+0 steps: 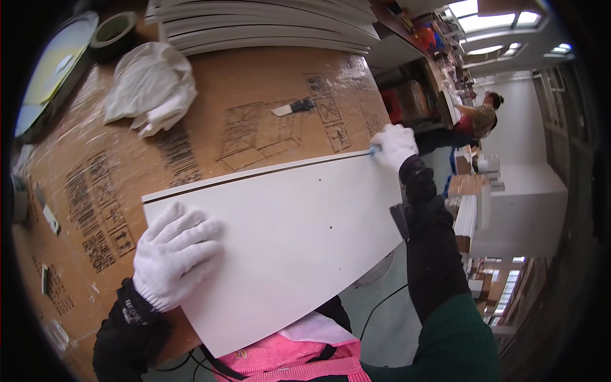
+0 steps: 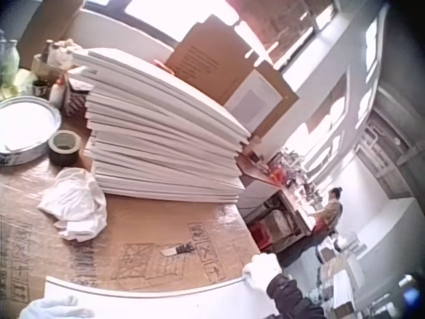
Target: The recorder uses a blue cleaning sponge or block to wipe down and clean white boards on a workbench in a furniture factory setting.
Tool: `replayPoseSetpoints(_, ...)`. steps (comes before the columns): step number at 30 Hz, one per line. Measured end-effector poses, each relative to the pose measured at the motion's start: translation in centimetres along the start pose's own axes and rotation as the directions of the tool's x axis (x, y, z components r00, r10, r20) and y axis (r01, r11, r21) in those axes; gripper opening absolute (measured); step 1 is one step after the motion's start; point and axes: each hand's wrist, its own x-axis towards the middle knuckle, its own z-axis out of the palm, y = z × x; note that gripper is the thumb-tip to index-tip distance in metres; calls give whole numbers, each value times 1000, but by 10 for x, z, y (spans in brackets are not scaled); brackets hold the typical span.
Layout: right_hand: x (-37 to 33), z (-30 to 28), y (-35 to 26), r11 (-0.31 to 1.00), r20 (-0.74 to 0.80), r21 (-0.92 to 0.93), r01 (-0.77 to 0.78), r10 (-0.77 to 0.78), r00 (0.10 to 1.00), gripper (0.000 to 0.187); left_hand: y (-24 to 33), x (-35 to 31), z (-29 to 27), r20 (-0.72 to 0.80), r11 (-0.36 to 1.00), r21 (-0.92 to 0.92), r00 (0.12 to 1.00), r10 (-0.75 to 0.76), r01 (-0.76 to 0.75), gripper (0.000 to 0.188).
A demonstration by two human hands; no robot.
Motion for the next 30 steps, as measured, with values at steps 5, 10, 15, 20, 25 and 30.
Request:
replayPoseSetpoints(5, 4, -2, -24, 830, -227, 545, 118, 10, 974, 25, 0, 9, -1, 140, 997, -44, 988, -63, 69, 33)
replayPoseSetpoints(10, -2, -2, -57, 809, -273, 523, 269, -140, 952, 21, 7, 0, 5, 114, 985, 23, 978, -172, 171, 33)
replayPoseSetpoints(15, -22, 73, 78, 981, -47, 167, -95, 104, 993, 19, 16, 8, 5, 167, 971, 22, 957, -239, 238, 30)
replayPoseSetpoints(20, -26, 88, 104, 884, -19, 414, -220, 250, 968, 27, 22, 12, 10, 189, 938, 245, 937, -293, 243, 53)
replayPoseSetpoints(25, -21, 85, 74, 894, -238, 446, 55, 60, 969, 26, 29, 13, 11, 260, 875, 447, 909, -325, 185, 75)
replayPoseSetpoints(30, -21, 119, 152, 858, 109, 356, -369, 355, 929, 33, 36, 15, 15, 288, 810, 556, 872, -395, 184, 81)
